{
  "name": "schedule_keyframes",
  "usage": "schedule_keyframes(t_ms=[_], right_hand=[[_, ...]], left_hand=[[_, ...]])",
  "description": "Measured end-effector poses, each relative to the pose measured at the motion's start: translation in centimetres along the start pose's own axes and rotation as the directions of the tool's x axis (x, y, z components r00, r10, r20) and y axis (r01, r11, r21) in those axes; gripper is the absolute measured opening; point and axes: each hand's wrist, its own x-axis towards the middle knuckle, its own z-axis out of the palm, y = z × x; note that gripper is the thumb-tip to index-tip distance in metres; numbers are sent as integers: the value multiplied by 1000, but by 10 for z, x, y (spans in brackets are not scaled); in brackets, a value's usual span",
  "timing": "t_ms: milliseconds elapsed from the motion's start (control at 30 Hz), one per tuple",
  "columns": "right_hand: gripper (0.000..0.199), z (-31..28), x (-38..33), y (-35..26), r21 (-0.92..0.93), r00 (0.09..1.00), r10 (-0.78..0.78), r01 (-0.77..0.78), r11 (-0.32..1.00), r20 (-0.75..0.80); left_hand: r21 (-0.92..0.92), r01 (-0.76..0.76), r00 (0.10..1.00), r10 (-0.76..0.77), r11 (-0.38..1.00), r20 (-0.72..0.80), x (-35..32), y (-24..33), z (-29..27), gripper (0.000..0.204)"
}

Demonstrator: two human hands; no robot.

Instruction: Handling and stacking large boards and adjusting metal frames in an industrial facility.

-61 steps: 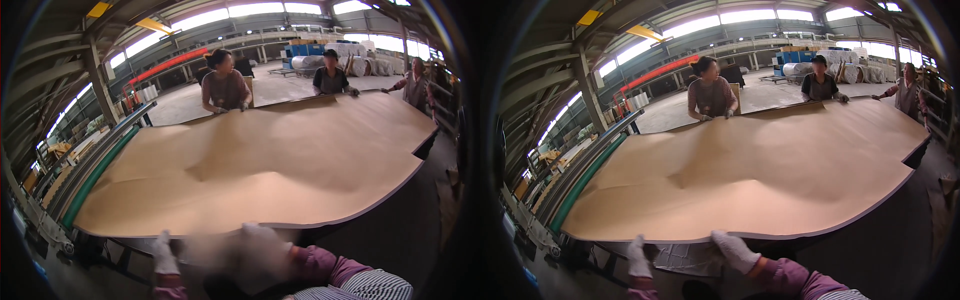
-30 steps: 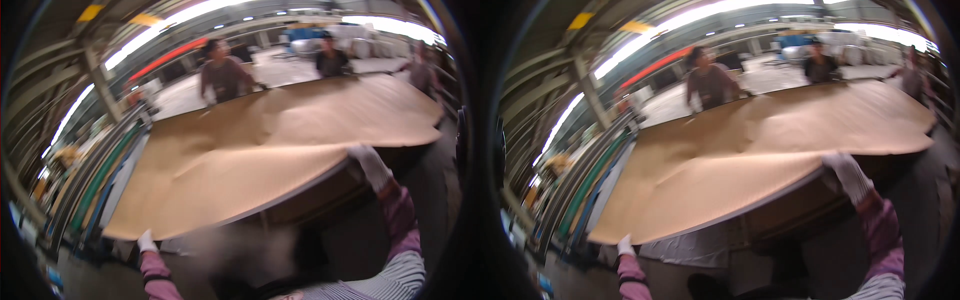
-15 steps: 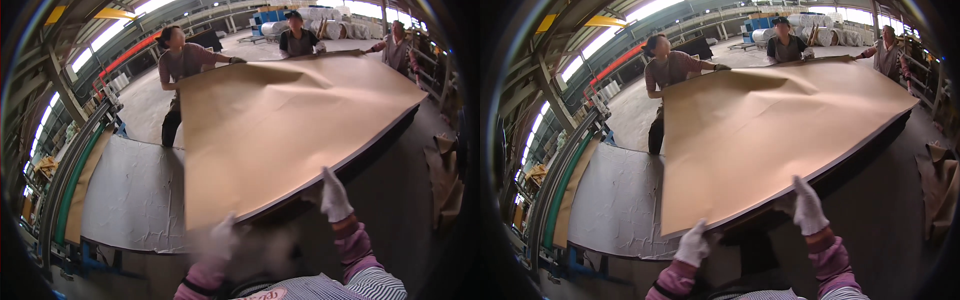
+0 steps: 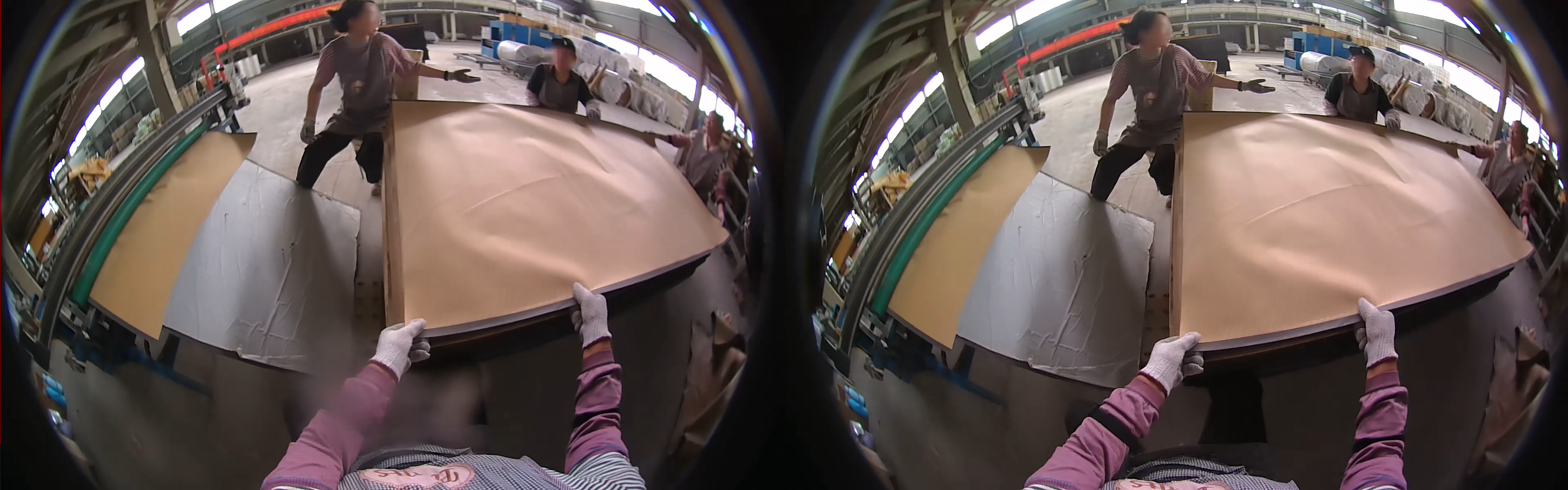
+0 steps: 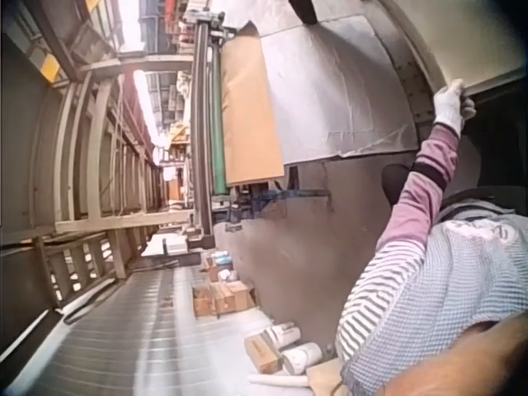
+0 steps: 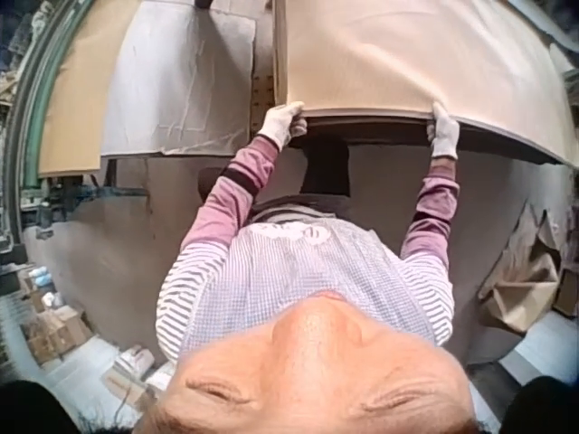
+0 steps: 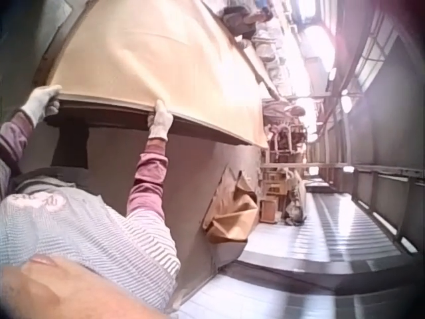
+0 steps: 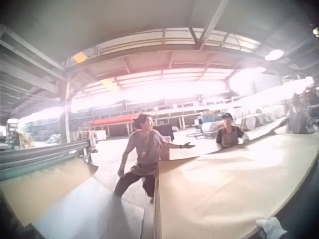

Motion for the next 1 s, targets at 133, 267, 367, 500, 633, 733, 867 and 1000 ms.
schedule_keyframes(t_ms=[133,267,367,500,633,733,867,1000], right_hand=[[35,-23,6,-13,-191,999,-14,21,981,38],[37,21,-81,-75,-748,946,-265,313,585,189],[27,126,-127,-66,-569,754,-483,655,497,446],[16,251,-128,-19,-469,455,-631,869,159,628],[18,252,-88,26,-474,306,-771,881,7,558],[11,246,-104,22,-531,365,-733,847,5,574],[10,251,-79,42,-502,441,-672,857,117,595],[13,262,-86,44,-548,490,-642,827,128,590]], left_hand=[[8,19,998,-19,1000,60,12,-11,4,18],[-6,33,999,-33,999,14,10,-6,10,18],[23,58,997,-59,998,58,16,1,-6,18],[-4,35,975,-34,999,218,29,1,-40,18],[-108,-140,984,125,984,-130,20,60,-155,14],[459,-125,390,469,879,-792,23,52,-345,37],[398,129,-224,418,908,-881,11,21,-520,98],[31,-531,214,170,847,-962,17,-5,-593,67]])
